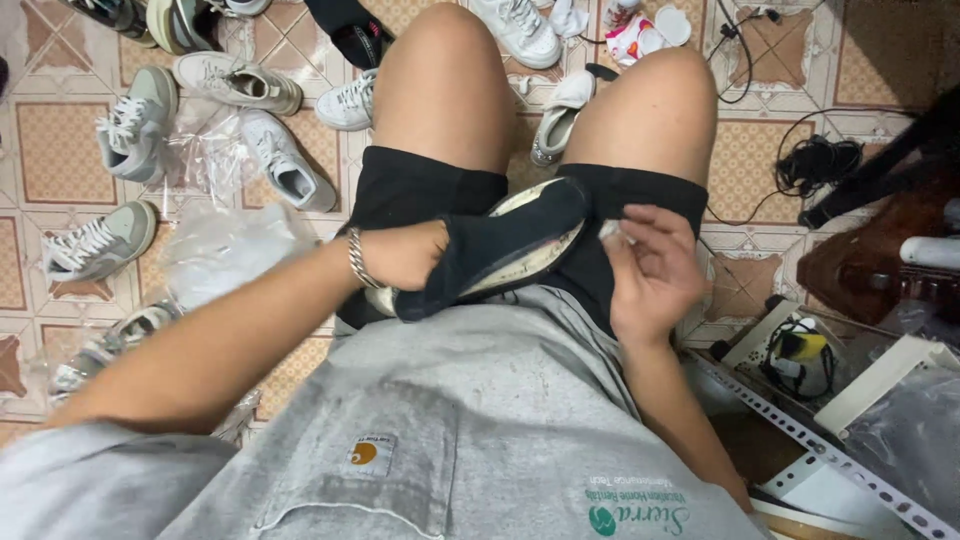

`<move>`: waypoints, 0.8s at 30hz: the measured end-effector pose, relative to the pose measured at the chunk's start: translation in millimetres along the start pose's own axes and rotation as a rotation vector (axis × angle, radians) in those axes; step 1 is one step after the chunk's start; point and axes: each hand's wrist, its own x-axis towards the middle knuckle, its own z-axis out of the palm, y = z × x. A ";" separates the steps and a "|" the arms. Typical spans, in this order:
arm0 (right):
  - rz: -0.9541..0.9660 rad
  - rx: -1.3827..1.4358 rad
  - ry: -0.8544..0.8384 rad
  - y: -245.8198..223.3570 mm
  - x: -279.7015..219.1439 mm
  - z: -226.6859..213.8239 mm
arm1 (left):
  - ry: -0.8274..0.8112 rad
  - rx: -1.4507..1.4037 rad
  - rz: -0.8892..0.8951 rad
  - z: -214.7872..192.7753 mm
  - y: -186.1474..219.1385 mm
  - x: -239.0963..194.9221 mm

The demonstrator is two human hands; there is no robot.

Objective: The person sits on the floor and cleans a black sneaker with pink accents using a cotton swab. They apply a liquid from a white bottle to the swab and rub the shoe's upper and sole edges, then repeat the process on the other shoe.

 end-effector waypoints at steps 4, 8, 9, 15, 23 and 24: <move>-0.124 -0.050 -0.047 -29.7 -1.8 8.9 | 0.015 -0.114 0.028 13.0 24.2 18.4; -0.214 -0.130 -0.073 -40.9 9.6 16.7 | 0.053 -0.182 0.046 14.3 33.0 21.6; -0.260 -0.192 -0.071 -41.9 11.3 19.3 | 0.062 -0.216 0.049 14.4 34.8 22.9; -0.388 -0.332 -0.102 -34.1 9.9 31.4 | 0.094 -0.343 0.064 10.5 40.0 28.4; -0.293 -0.306 -0.090 -38.7 11.4 31.9 | 0.147 -0.487 0.088 10.3 44.4 37.3; -0.275 -0.236 -0.102 -46.0 8.7 37.3 | 0.157 -0.516 0.093 10.9 45.5 39.4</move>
